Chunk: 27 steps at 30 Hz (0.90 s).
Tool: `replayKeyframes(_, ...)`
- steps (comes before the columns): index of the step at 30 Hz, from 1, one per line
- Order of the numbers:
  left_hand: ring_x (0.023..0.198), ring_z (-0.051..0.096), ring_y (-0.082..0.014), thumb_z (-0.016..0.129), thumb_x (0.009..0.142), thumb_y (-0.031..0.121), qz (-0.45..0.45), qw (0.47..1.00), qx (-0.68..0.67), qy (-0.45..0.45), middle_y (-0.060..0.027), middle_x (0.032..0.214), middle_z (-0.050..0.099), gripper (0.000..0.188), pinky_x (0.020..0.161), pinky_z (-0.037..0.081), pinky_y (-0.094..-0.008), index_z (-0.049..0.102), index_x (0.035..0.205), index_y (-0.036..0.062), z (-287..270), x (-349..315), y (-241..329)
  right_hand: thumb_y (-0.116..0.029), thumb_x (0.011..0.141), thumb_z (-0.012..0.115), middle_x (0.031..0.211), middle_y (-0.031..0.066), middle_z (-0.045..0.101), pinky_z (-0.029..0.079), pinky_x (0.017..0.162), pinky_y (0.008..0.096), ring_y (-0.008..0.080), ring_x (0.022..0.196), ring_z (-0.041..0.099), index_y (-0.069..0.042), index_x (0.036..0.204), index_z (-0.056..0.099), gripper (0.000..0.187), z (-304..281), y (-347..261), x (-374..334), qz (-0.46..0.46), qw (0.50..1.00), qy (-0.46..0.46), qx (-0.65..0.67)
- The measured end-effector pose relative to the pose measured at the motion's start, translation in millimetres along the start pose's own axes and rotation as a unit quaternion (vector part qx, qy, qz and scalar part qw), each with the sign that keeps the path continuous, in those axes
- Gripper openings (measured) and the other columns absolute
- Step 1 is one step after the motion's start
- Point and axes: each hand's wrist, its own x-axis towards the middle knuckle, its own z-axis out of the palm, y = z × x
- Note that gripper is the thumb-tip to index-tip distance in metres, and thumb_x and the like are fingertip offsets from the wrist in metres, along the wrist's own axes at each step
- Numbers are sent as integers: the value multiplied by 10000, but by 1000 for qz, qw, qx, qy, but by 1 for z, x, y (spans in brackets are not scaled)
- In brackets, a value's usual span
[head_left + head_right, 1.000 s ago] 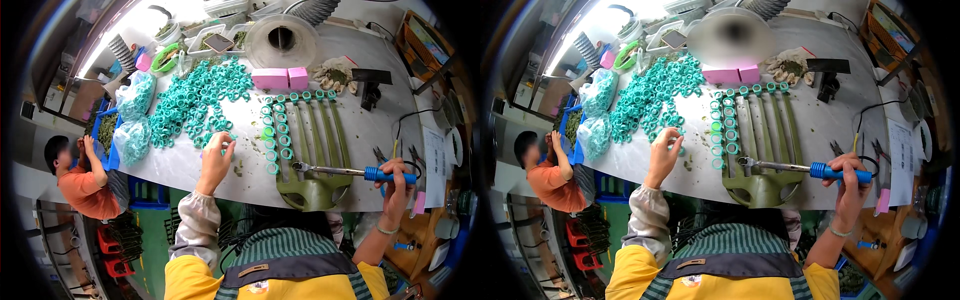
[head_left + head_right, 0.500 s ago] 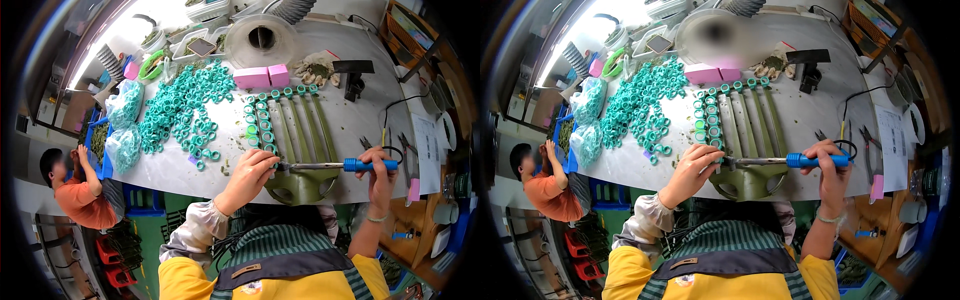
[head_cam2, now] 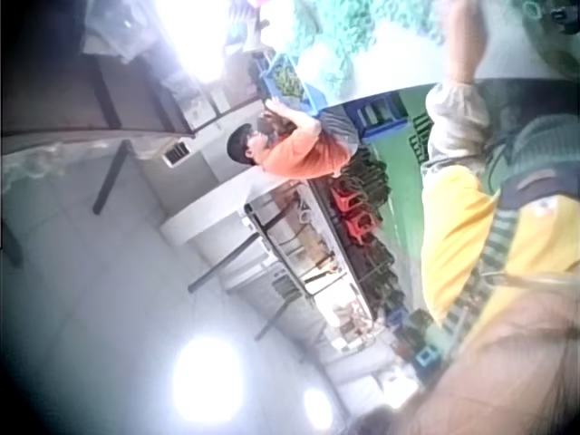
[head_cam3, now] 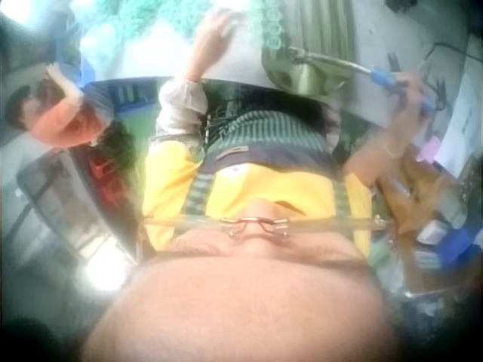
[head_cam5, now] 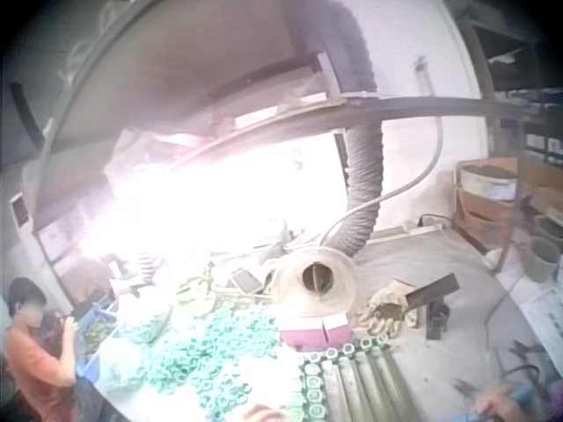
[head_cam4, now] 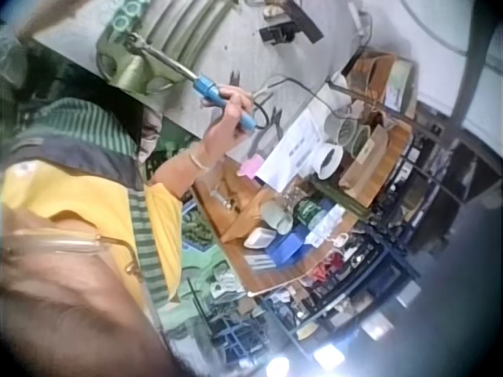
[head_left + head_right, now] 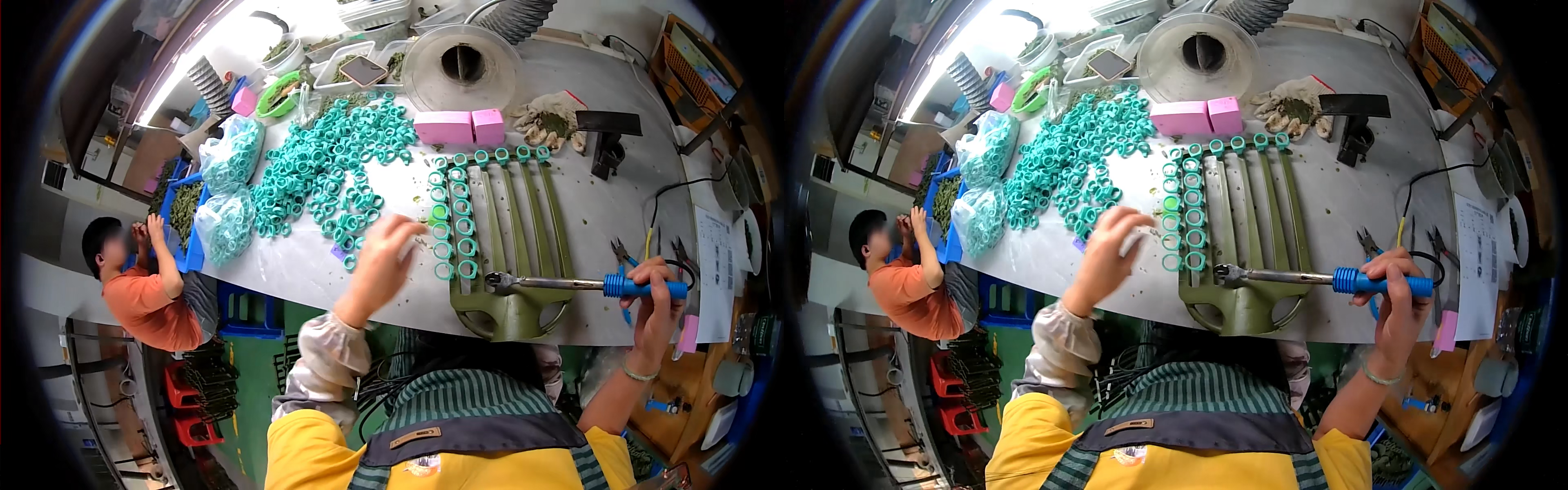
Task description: The person picks up green plastic rings from a table and places them onto the tines of a green plastic tool. They then use a soldering iron to melt and fuse each ring securely onto the tool.
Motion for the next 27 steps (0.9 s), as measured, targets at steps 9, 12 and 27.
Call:
replayKeyframes(9, 872, 602, -265, 690, 753, -4, -70, 988, 133, -34, -73, 1001, 621, 280, 765, 479, -383, 635, 1017, 71, -13, -27, -67, -171, 932, 582, 836, 82, 596, 492, 458, 228, 148, 793, 614, -10, 818, 648, 207, 1, -6, 4, -1, 1000, 21, -16)
replayKeyframes(12, 736, 648, -138, 734, 843, 52, -147, 985, -87, 13, -75, 955, 613, 197, 610, 521, -268, 619, 1000, 22, -14, -3, -61, -164, 945, 577, 853, 88, 608, 495, 488, 237, 150, 770, 612, -3, 830, 646, 210, 8, -4, 10, -21, 999, 43, -16)
replayKeyframes(27, 1110, 584, -317, 708, 841, 57, 43, 997, -54, -34, -92, 1169, 665, 279, 965, 464, -396, 704, 1118, 88, 78, 125, -38, -151, 1002, 544, 930, 75, 685, 560, 632, 267, 142, 673, 674, 23, 953, 656, 213, 48, 66, 62, -40, 998, 29, -32)
